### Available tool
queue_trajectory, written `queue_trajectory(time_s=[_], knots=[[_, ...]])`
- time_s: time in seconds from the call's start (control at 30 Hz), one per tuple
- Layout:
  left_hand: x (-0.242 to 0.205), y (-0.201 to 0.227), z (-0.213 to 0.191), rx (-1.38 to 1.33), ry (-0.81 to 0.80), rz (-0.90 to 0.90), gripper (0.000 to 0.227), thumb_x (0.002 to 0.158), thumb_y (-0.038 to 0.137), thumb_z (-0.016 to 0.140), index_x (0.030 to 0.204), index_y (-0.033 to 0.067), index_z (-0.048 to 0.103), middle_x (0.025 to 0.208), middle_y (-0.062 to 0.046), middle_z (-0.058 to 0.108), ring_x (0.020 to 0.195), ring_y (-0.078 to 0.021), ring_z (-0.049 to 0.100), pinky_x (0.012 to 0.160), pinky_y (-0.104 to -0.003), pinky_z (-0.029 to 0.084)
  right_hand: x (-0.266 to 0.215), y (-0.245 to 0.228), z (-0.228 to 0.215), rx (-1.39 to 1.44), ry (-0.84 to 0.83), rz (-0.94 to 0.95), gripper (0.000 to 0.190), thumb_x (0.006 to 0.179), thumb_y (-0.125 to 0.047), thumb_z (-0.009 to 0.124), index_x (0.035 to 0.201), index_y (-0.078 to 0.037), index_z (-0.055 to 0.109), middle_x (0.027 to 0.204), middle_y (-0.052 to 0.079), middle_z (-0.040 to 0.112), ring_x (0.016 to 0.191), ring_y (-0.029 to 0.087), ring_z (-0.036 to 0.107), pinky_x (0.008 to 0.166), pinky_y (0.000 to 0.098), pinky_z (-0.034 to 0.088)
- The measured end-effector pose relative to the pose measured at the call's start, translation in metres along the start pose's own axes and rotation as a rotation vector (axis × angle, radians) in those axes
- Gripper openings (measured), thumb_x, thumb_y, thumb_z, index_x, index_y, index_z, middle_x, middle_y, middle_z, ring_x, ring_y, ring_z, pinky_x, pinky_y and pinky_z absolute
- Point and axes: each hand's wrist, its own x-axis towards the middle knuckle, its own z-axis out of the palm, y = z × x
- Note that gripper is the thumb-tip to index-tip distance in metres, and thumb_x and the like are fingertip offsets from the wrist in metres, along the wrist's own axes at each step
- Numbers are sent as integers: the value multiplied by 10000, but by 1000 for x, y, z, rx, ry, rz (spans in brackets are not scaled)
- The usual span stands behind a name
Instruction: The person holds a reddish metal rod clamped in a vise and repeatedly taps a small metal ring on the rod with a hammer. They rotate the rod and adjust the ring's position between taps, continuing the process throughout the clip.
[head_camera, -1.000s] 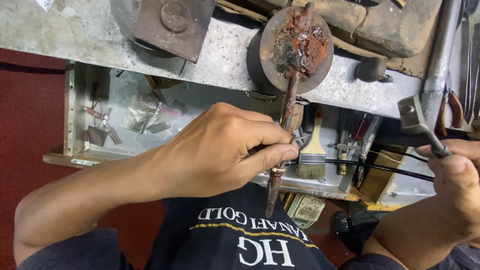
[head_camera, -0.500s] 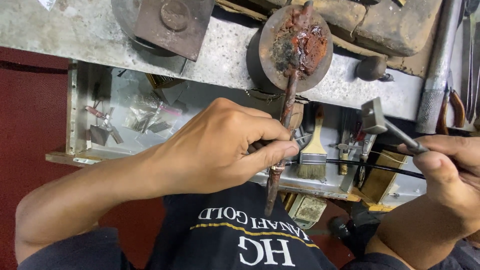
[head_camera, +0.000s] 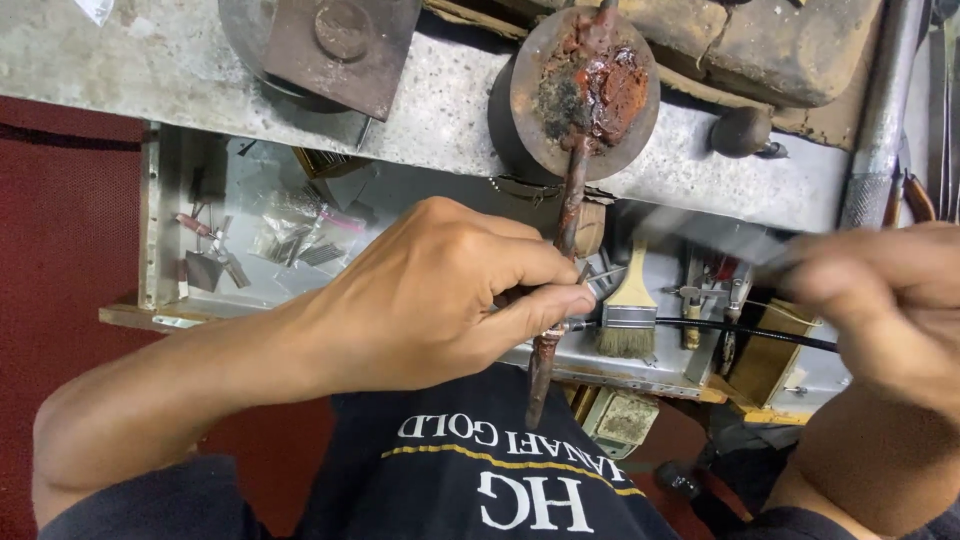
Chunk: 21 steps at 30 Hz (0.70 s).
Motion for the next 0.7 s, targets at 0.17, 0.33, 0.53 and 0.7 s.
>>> queue_trajectory(time_s=[0.17, 0.33, 0.53, 0.7], knots=[[-5, 1, 3, 59, 36, 91, 201, 1005, 137, 650, 899, -11, 736, 758, -90, 705, 589, -200, 655, 501, -341, 500, -69, 163, 21, 140, -170, -79, 302, 963, -237, 523, 1174, -84, 678, 1162, 106, 606, 1021, 254, 574, 910, 404, 444], [-9, 3, 5, 139, 56, 165, 171, 1006, 102, 691, 875, -6, 711, 734, -90, 664, 570, -205, 609, 452, -339, 482, -25, 24, -1, 53, -253, 108, 486, 917, -448, 443, 1002, -86, 756, 580, -4, 649, 420, 122, 584, 409, 259, 451], [-13, 9, 4, 224, 74, 256, 109, 969, 53, 795, 968, -31, 728, 827, -120, 716, 648, -214, 666, 602, -355, 592, -28, 3, -8, -247, -327, 57, 542, 762, -552, 497, 1076, -259, 827, 405, 17, 610, 309, 191, 640, 387, 298, 485], [-23, 2, 2, -8, 241, 222, 233, 1023, 118, 560, 1003, -52, 717, 903, -173, 794, 749, -226, 810, 581, -238, 660, -56, 61, 21, -132, 111, 96, 409, 1122, -280, 445, 1239, -9, 727, 936, 152, 609, 852, 295, 595, 871, 394, 450]])
